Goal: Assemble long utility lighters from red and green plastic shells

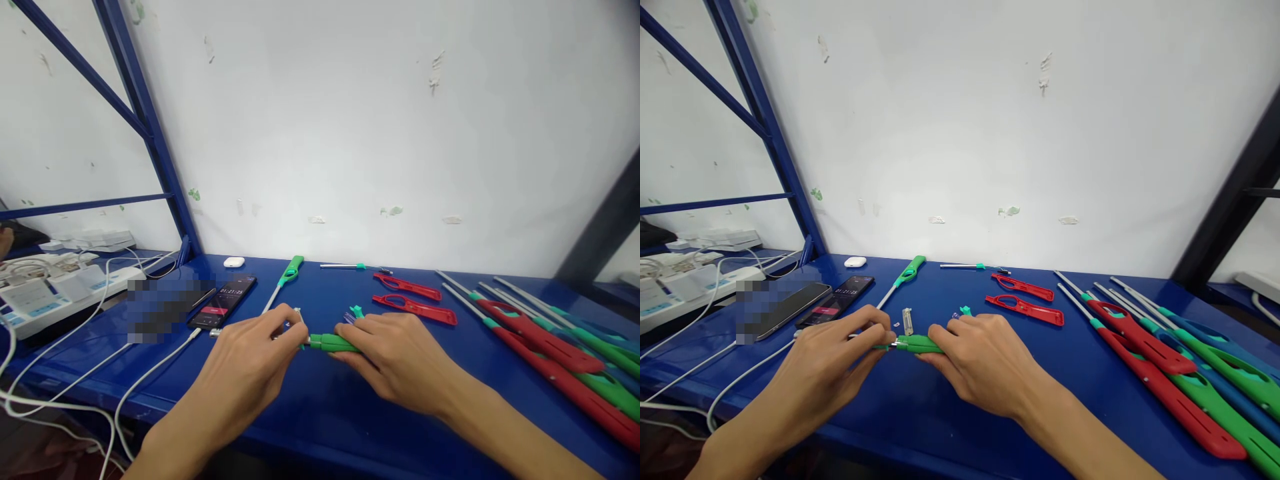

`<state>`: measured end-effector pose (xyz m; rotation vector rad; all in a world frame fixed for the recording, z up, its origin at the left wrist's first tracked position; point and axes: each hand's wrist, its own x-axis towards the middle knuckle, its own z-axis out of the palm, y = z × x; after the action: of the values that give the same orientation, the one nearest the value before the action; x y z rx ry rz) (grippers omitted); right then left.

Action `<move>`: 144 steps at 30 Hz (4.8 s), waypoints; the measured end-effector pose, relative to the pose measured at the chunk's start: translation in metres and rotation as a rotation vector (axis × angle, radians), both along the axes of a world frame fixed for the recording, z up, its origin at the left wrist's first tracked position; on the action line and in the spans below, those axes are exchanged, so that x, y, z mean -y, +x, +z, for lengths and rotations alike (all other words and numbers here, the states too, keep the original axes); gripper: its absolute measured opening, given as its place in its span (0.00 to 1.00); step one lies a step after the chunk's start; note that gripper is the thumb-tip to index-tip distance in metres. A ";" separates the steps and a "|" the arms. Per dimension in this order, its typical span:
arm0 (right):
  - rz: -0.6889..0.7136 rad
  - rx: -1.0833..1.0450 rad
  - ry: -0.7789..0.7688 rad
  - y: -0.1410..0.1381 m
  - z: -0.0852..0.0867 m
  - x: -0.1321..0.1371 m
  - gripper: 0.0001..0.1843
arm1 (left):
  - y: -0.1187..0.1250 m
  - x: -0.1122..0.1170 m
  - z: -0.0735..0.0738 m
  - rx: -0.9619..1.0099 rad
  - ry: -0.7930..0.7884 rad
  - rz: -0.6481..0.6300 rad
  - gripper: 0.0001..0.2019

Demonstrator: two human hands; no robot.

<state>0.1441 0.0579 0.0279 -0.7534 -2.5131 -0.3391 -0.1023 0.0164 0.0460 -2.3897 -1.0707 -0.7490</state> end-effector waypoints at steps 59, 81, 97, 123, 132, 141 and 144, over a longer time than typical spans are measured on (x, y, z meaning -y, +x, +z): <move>-0.036 -0.049 0.012 -0.001 0.002 0.001 0.21 | 0.006 -0.002 -0.006 0.141 0.054 -0.116 0.18; -0.052 -0.047 -0.026 0.000 0.001 -0.001 0.23 | 0.012 -0.002 -0.008 0.214 0.082 -0.130 0.16; 0.001 0.028 0.221 -0.001 -0.005 -0.004 0.19 | 0.014 -0.002 -0.011 0.077 -0.034 -0.072 0.10; -0.098 0.123 -0.105 0.000 0.000 -0.007 0.15 | -0.012 -0.001 -0.004 0.009 -0.175 0.132 0.29; -0.115 0.073 -0.107 0.002 -0.002 -0.007 0.18 | -0.020 -0.006 0.008 0.075 -0.182 0.006 0.09; -0.088 0.077 -0.194 -0.001 -0.004 -0.003 0.18 | -0.001 -0.009 -0.010 0.087 -0.150 -0.127 0.08; -0.080 0.116 -0.191 -0.002 -0.005 -0.003 0.17 | 0.002 -0.011 -0.010 0.027 -0.112 -0.130 0.07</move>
<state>0.1426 0.0613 0.0230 -0.9356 -2.6562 -0.1751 -0.1008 0.0275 0.0360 -2.5708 -0.9996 -0.7866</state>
